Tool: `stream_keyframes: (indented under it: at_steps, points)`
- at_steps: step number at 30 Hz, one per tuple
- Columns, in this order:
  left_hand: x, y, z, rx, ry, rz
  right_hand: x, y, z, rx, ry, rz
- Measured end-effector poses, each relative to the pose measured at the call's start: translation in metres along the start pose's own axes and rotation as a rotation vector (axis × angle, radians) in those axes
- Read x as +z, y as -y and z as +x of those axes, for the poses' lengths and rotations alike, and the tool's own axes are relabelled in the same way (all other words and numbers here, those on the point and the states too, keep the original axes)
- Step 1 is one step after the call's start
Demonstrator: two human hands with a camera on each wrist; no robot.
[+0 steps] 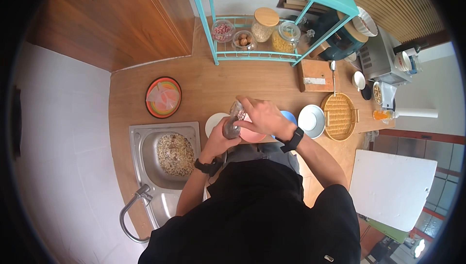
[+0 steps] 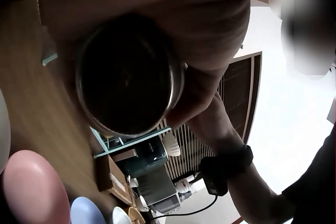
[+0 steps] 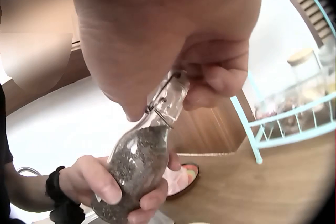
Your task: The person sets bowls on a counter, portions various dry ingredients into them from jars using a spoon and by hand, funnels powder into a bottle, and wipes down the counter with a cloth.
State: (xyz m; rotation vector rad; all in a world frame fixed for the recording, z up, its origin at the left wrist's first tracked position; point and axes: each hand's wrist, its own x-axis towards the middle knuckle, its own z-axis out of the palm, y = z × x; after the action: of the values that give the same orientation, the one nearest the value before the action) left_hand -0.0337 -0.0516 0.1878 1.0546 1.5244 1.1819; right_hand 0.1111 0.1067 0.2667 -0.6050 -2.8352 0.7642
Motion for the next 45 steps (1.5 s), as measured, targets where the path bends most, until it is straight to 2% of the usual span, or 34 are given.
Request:
stream_keyframes:
  at_steps: [1, 3, 5, 8, 11, 12, 14, 15, 16, 17, 18, 19, 20, 21, 22, 28, 30, 31, 33, 34, 36, 37, 39, 41, 45]
  points:
    - [-0.001, 0.008, -0.006, -0.002, 0.063, -0.032, 0.009, 0.002, -0.007, -0.013, 0.012, -0.010]
    - [-0.002, 0.021, -0.020, -0.042, 0.072, -0.034, 0.025, 0.010, -0.015, 0.044, 0.052, 0.016]
    - [-0.003, 0.025, -0.031, -0.069, 0.008, 0.023, 0.048, 0.007, -0.020, -0.050, -0.004, 0.102]
    - [0.001, 0.034, -0.043, -0.166, -0.105, 0.114, 0.066, 0.013, -0.021, 0.041, 0.050, 0.265]
    - [0.001, 0.049, -0.054, -0.205, -0.122, 0.081, 0.075, 0.028, -0.022, 0.151, 0.107, 0.384]
    - [0.000, 0.053, -0.057, -0.208, -0.136, 0.077, 0.075, 0.032, -0.020, 0.212, 0.130, 0.427]
    - [-0.005, 0.060, -0.065, -0.098, -0.106, 0.020, 0.070, 0.038, -0.017, 0.192, 0.185, 0.415]
    - [-0.006, 0.065, -0.068, -0.098, -0.112, 0.023, 0.070, 0.040, -0.015, 0.184, 0.228, 0.403]
    - [-0.007, 0.066, -0.070, -0.159, -0.034, -0.134, 0.073, 0.040, -0.015, 0.181, 0.228, 0.407]
    - [-0.008, 0.068, -0.072, -0.219, 0.045, -0.292, 0.078, 0.037, -0.016, 0.103, 0.201, 0.405]
    - [-0.008, 0.070, -0.074, -0.220, 0.045, -0.289, 0.081, 0.035, -0.015, 0.025, 0.173, 0.402]
    - [-0.009, 0.062, -0.076, -0.256, 0.101, -0.428, 0.080, 0.036, -0.012, 0.026, 0.172, 0.405]
    - [-0.010, 0.056, -0.077, -0.293, 0.158, -0.568, 0.078, 0.036, -0.009, 0.005, 0.267, 0.505]
    - [-0.010, 0.053, -0.079, -0.299, 0.162, -0.566, 0.075, 0.038, -0.007, -0.015, 0.360, 0.605]
    - [-0.011, 0.051, -0.080, -0.313, 0.209, -0.628, 0.071, 0.040, -0.006, -0.008, 0.357, 0.610]
    - [-0.023, 0.056, -0.086, -0.328, 0.408, -0.927, 0.054, 0.044, -0.001, -0.115, 0.486, 0.501]
    - [-0.033, 0.058, -0.089, -0.329, 0.463, -0.983, 0.062, 0.045, -0.007, -0.260, 0.317, 0.253]
    - [-0.038, 0.054, -0.090, -0.367, 0.483, -1.034, 0.062, 0.047, -0.007, -0.263, 0.321, 0.253]
    - [-0.042, 0.052, -0.089, -0.406, 0.497, -1.089, 0.062, 0.052, -0.005, -0.419, -0.003, 0.085]
    - [-0.042, 0.051, -0.088, -0.438, 0.463, -1.084, 0.067, 0.052, -0.007, -0.421, 0.001, 0.088]
    - [-0.041, 0.053, -0.087, -0.467, 0.425, -1.078, 0.080, 0.049, -0.012, -0.440, 0.056, -0.083]
    - [-0.040, 0.054, -0.087, -0.472, 0.426, -1.114, 0.083, 0.051, -0.014, -0.443, 0.057, -0.081]
    - [-0.037, 0.057, -0.086, -0.477, 0.426, -1.152, 0.089, 0.059, -0.017, -0.323, 0.061, -0.116]
    - [-0.034, 0.057, -0.084, -0.462, 0.375, -1.055, 0.092, 0.062, -0.020, -0.326, 0.044, -0.153]
    - [-0.032, 0.062, -0.085, -0.466, 0.391, -1.093, 0.096, 0.061, -0.022, -0.323, 0.066, -0.184]
